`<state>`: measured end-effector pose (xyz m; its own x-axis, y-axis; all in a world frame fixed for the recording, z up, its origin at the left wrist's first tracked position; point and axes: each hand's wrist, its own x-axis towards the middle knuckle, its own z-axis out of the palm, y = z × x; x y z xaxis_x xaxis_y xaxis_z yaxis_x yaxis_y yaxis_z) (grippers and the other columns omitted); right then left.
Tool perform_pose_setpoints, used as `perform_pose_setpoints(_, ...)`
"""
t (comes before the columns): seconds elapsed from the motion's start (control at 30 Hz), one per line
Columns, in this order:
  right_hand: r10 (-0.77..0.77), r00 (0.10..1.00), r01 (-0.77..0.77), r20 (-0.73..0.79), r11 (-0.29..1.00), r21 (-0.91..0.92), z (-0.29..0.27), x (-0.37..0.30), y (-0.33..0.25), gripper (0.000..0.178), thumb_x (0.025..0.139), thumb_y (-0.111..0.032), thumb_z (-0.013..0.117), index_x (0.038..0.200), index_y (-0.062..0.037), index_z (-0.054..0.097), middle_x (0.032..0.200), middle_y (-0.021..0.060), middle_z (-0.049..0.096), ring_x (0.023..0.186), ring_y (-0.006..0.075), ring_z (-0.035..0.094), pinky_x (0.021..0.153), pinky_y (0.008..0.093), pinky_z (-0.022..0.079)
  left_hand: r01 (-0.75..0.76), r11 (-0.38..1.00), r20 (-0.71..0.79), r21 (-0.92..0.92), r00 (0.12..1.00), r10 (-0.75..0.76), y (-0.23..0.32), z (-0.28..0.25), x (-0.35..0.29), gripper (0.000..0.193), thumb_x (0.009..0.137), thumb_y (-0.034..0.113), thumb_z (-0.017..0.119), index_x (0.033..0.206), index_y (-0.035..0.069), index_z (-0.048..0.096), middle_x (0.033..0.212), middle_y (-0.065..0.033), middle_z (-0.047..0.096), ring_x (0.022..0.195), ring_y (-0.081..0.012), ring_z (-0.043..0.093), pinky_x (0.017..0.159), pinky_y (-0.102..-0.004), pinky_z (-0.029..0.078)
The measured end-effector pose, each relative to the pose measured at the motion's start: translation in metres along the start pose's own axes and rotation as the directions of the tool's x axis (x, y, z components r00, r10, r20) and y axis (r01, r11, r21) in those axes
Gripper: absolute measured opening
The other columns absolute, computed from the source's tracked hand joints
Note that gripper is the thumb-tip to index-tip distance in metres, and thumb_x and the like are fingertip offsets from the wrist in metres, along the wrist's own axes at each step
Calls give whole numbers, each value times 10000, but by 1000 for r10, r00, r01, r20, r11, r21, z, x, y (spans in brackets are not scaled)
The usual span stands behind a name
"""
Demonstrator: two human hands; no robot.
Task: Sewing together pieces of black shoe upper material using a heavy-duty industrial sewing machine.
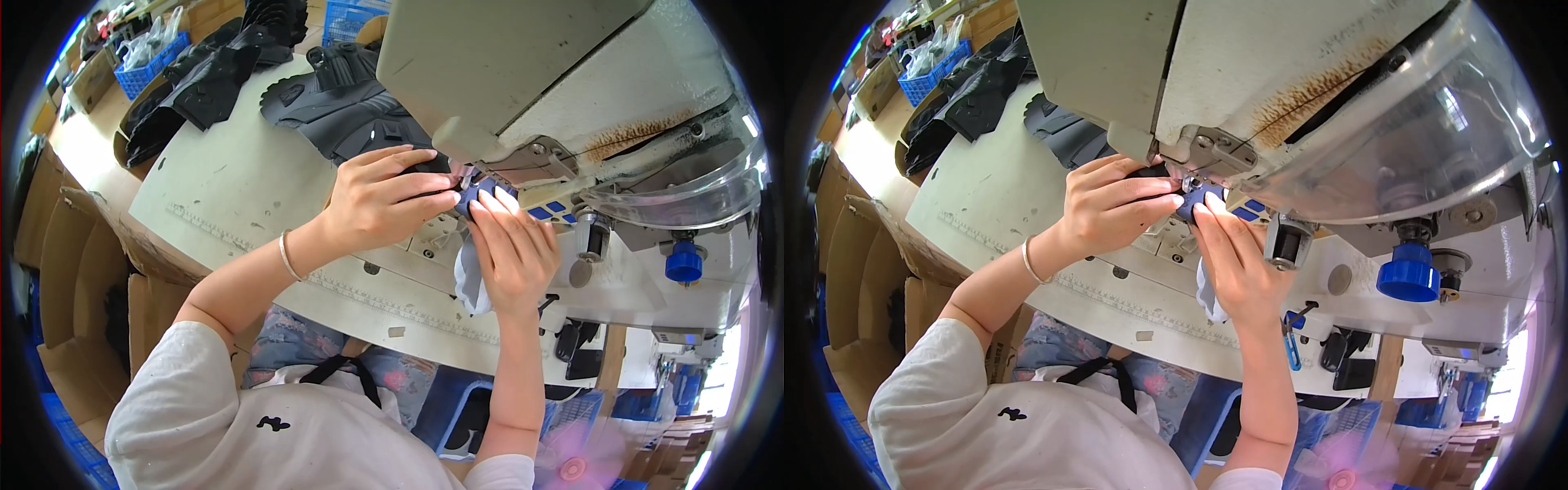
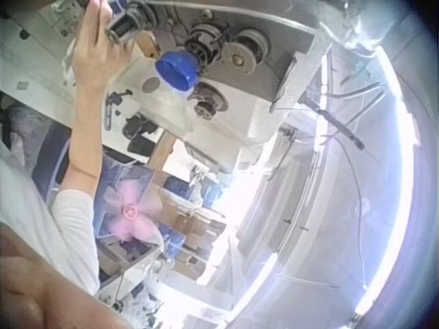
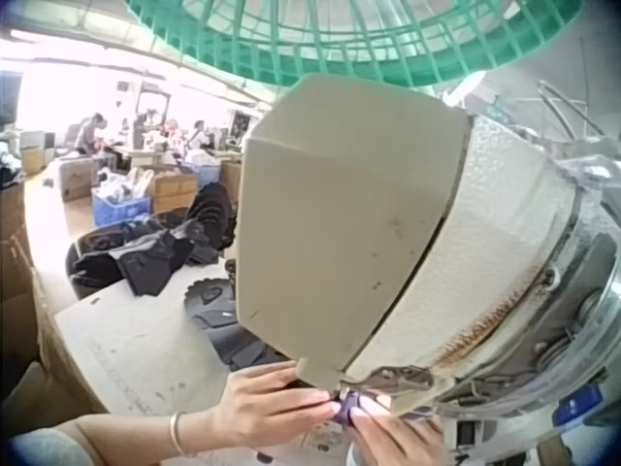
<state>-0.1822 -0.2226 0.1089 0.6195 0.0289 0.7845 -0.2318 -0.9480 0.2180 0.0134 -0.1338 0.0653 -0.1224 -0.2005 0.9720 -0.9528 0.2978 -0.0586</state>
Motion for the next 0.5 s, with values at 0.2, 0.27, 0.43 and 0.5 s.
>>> perform_pose_setpoints(0.2, 56, 998, -54, 31, 997, -47, 1, 0, 4, 136, 836, -144, 810, 967, -126, 780, 958, -21, 768, 787, 132, 685, 716, 290, 440, 51, 998, 46, -34, 998, -49, 0, 2, -1, 213, 709, 112, 776, 912, 168, 743, 984, 18, 761, 958, -281, 737, 863, -408, 622)
perform_pose_setpoints(0.27, 97, 995, -96, 38, 995, -24, 2, 1, 5, 123, 846, -154, 805, 963, -126, 782, 920, -14, 766, 725, 136, 670, 681, 292, 441, 55, 997, 58, -45, 997, -52, -2, 3, -1, 198, 711, 104, 782, 895, 159, 735, 981, 14, 765, 962, -290, 736, 867, -414, 621)
perform_pose_setpoints(0.43, 203, 978, -209, 57, 968, 140, 7, 4, 10, 120, 865, -177, 800, 970, -121, 787, 834, 19, 760, 551, 166, 609, 550, 302, 425, 122, 989, 84, -78, 990, -116, -6, 7, -6, 228, 720, 75, 786, 930, 141, 724, 953, 8, 771, 953, -309, 737, 858, -422, 620)
perform_pose_setpoints(0.5, 155, 987, -159, 44, 980, 123, 7, 3, 12, 120, 868, -176, 797, 969, -113, 788, 837, 36, 761, 511, 187, 587, 487, 309, 402, 128, 988, 83, -86, 989, -121, -6, 8, -8, 243, 717, 72, 784, 945, 132, 724, 973, -1, 769, 977, -309, 730, 879, -429, 613)
